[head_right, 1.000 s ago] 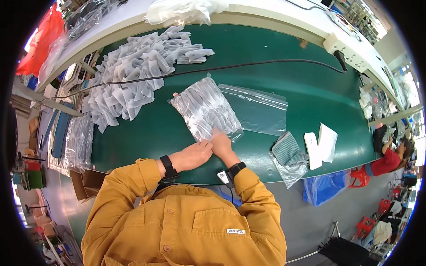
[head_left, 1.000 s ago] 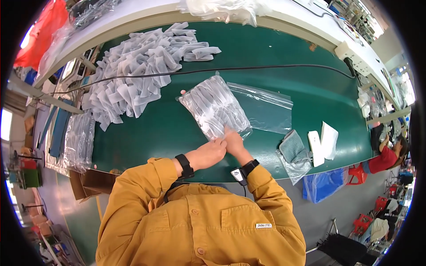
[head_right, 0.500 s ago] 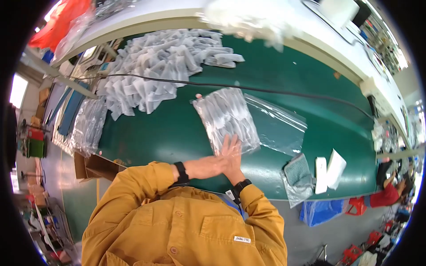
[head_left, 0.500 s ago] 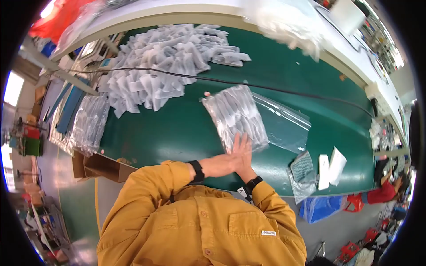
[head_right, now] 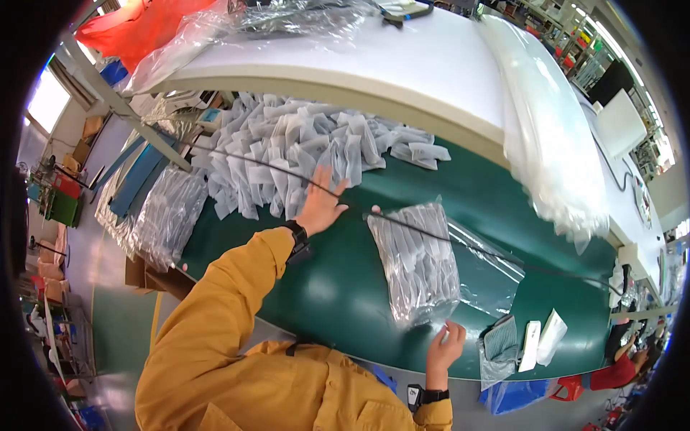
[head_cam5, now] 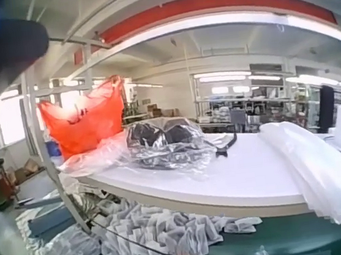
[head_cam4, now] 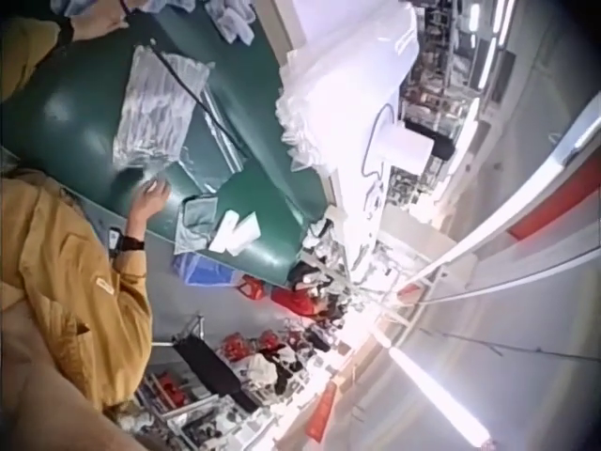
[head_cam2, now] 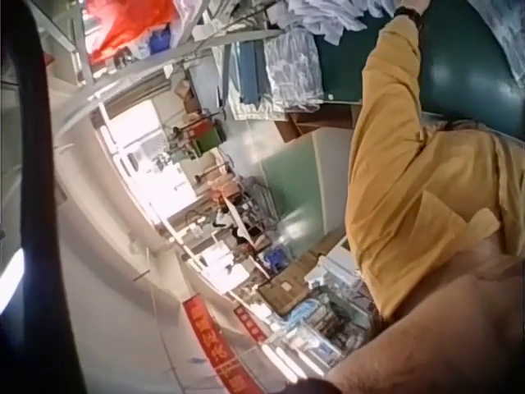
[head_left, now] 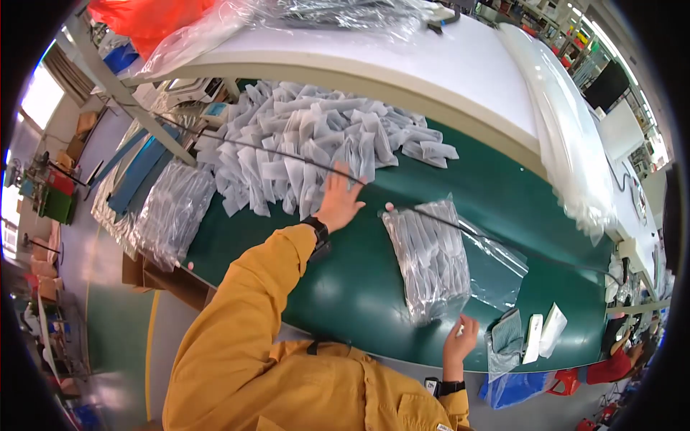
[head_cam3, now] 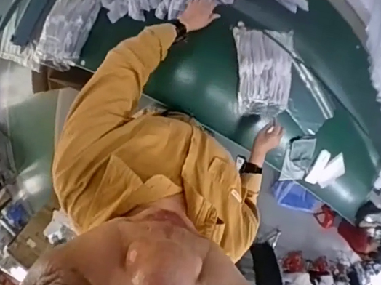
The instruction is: Packaging small plastic components into plastic bags and sealing them.
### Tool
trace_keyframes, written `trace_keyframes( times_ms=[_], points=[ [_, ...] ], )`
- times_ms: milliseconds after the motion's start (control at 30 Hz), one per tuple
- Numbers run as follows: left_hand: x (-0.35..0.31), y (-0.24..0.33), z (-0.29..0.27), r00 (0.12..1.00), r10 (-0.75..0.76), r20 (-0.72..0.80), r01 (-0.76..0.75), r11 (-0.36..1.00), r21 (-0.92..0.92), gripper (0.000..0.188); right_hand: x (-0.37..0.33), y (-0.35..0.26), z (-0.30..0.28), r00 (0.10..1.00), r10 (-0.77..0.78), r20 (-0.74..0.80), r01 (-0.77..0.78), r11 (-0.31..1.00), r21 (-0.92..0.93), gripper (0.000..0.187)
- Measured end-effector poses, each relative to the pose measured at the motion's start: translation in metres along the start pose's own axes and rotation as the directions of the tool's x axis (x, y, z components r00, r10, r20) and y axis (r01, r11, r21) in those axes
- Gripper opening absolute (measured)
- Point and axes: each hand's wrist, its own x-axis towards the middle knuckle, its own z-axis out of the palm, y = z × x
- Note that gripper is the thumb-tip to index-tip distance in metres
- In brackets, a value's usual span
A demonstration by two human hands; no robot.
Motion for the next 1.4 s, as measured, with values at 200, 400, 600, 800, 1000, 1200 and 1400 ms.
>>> trace_keyframes(
  times_ms=[200, 400, 600, 800, 1000, 1200, 1400],
  points=[
    [0.002, -0.053, 0.048, 0.994, -0.038, 0.1, 0.058, 0.977, -0.203, 0.069, 0.06, -0.099, 0.026, 0.98, -0.185, -0.069, 0.196, 0.961, 0.196, 0.024],
    [-0.061, -0.011, 0.02, 0.969, -0.088, 0.232, 0.165, 0.928, -0.335, 0.072, 0.125, -0.186, 0.173, 0.913, -0.369, 0.173, 0.29, 0.887, 0.359, 0.026],
    [-0.135, 0.003, -0.006, 0.938, -0.185, 0.293, 0.341, 0.647, -0.682, 0.076, 0.122, -0.202, 0.239, 0.855, -0.128, 0.503, 0.059, 0.987, 0.149, 0.04],
    [-0.121, -0.029, 0.021, 0.778, -0.59, 0.218, 0.563, 0.5, -0.658, 0.044, 0.113, -0.2, 0.243, 0.796, -0.277, 0.538, 0.134, 0.947, 0.291, 0.038],
    [-0.103, -0.034, -0.024, 0.532, -0.434, 0.727, 0.795, -0.037, -0.605, 0.021, 0.101, -0.219, 0.188, 0.817, -0.427, 0.387, 0.248, 0.867, 0.433, 0.034],
    [-0.158, -0.019, -0.074, 0.718, -0.454, 0.528, 0.594, 0.005, -0.804, 0.017, 0.058, -0.21, 0.162, 0.578, -0.52, 0.629, 0.358, 0.854, 0.377, 0.037],
    [-0.166, 0.016, -0.127, 0.977, 0.21, 0.023, -0.203, 0.964, -0.171, 0.024, 0.023, -0.194, 0.17, 0.488, -0.67, 0.559, 0.42, 0.742, 0.523, 0.04]
  ],
)
